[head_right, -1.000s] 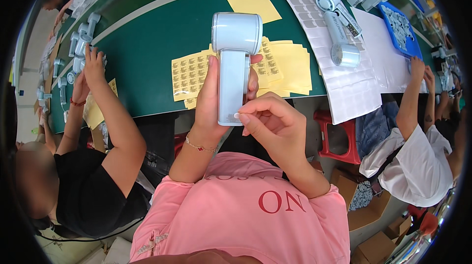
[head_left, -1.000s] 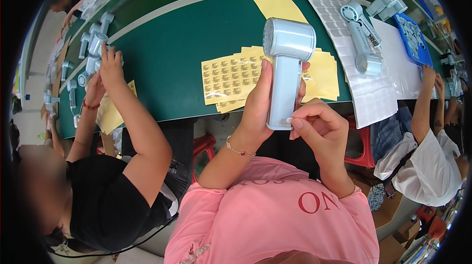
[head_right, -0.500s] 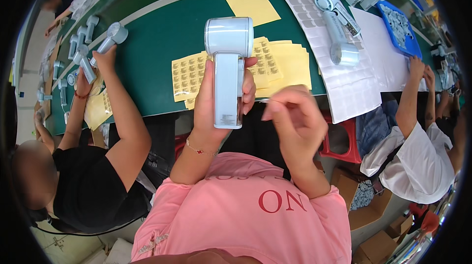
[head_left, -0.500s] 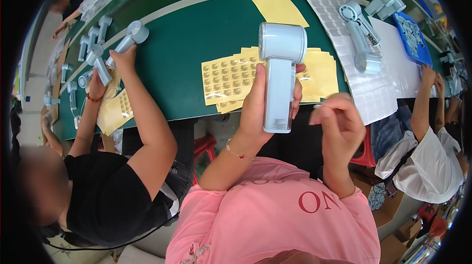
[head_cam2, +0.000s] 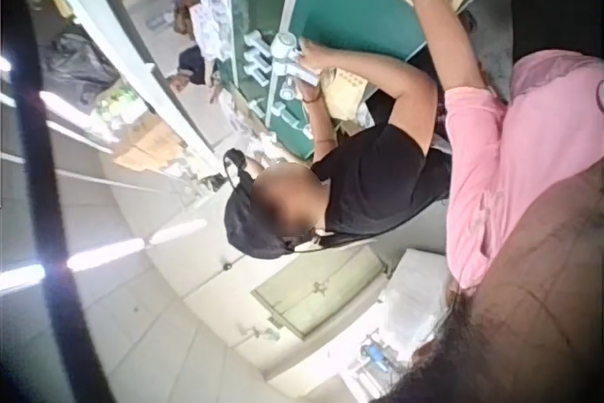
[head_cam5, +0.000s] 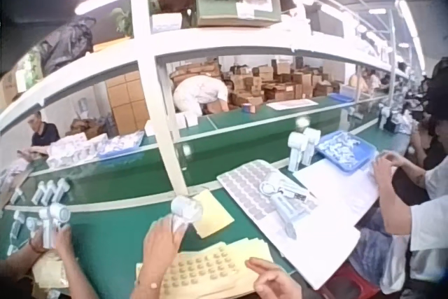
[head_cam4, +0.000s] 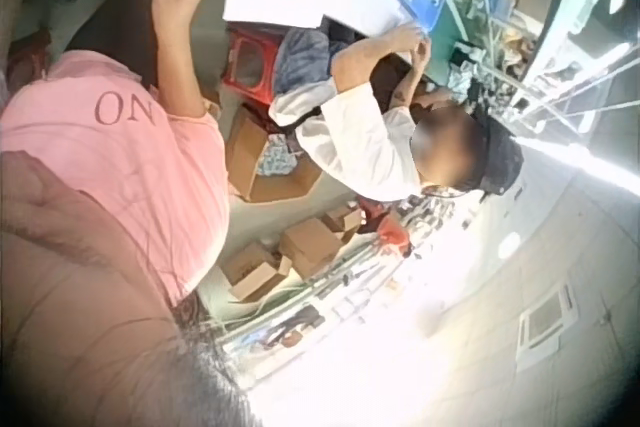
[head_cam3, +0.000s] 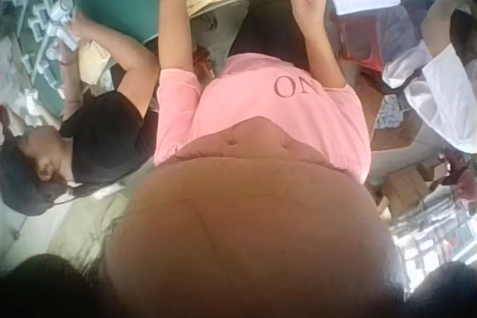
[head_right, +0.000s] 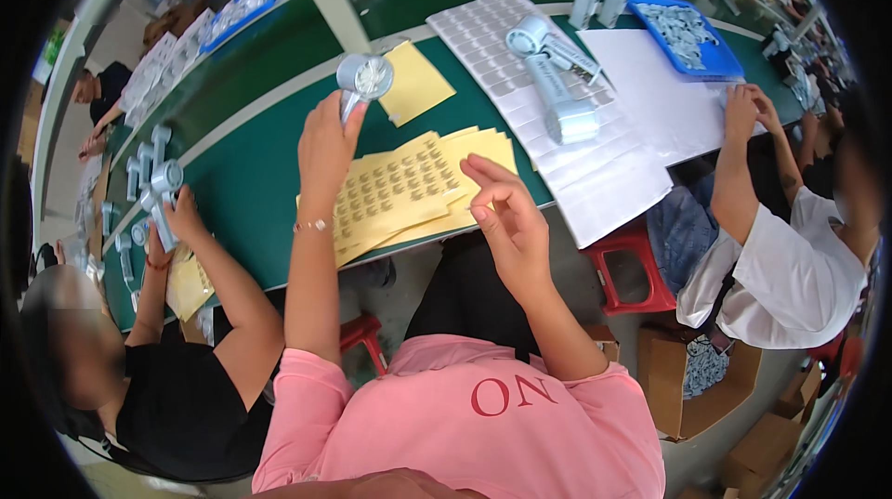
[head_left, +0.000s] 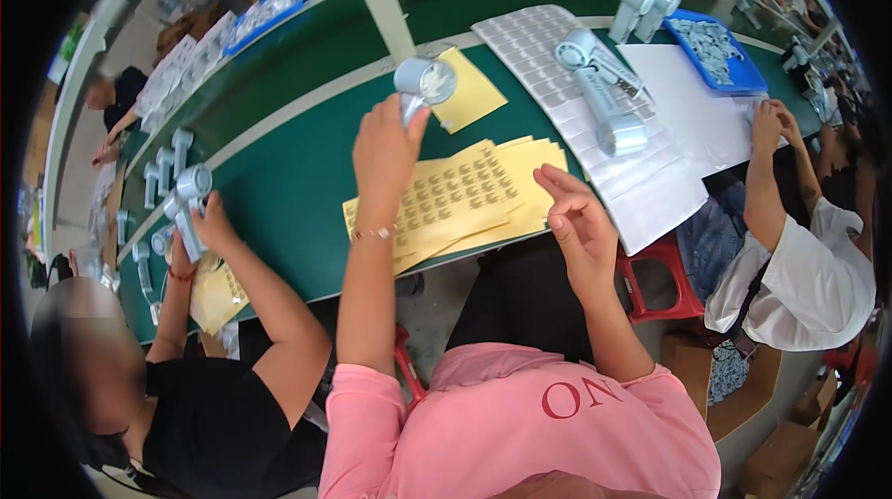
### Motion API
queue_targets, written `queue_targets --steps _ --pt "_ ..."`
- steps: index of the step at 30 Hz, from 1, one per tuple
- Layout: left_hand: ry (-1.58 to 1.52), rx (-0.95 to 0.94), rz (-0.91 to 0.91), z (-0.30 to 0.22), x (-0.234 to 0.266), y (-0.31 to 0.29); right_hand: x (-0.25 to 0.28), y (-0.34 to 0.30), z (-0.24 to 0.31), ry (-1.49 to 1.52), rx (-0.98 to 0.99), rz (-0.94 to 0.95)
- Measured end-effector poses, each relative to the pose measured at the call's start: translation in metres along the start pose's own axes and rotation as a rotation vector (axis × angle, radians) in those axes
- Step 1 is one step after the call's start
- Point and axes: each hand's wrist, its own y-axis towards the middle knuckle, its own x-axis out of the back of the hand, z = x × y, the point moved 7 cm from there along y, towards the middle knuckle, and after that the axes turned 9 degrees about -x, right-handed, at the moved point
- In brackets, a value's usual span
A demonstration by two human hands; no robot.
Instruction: Peeling stickers from a sheet and applying them to the handles and bodies of small handheld fans.
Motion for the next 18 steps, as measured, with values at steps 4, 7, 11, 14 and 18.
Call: queue_targets --steps 4,7,11,14,18 --pt "0.287 -0.135 0.154 0.028 -0.025 0.0 0.032 -0.014 -0.003 -0.111 -0.066 -0.043" --pt "0.314 -0.118 0.23 0.03 -0.026 -0.009 0.062 -0.024 -0.001 -0.118 -0.075 -0.113" --pt "0.447 0.01 0.294 0.015 -0.015 0.0 0.102 -0.04 0.006 -0.266 -0.061 -0.279" --pt "0.1 -0.154 0.318 -0.059 -0.031 0.064 0.118 -0.046 0.009 -0.262 -0.06 -0.343" --pt "-0.072 -0.778 0.196 -0.163 -0.11 0.088 0.108 -0.042 0.018 -0.253 -0.082 -0.278"
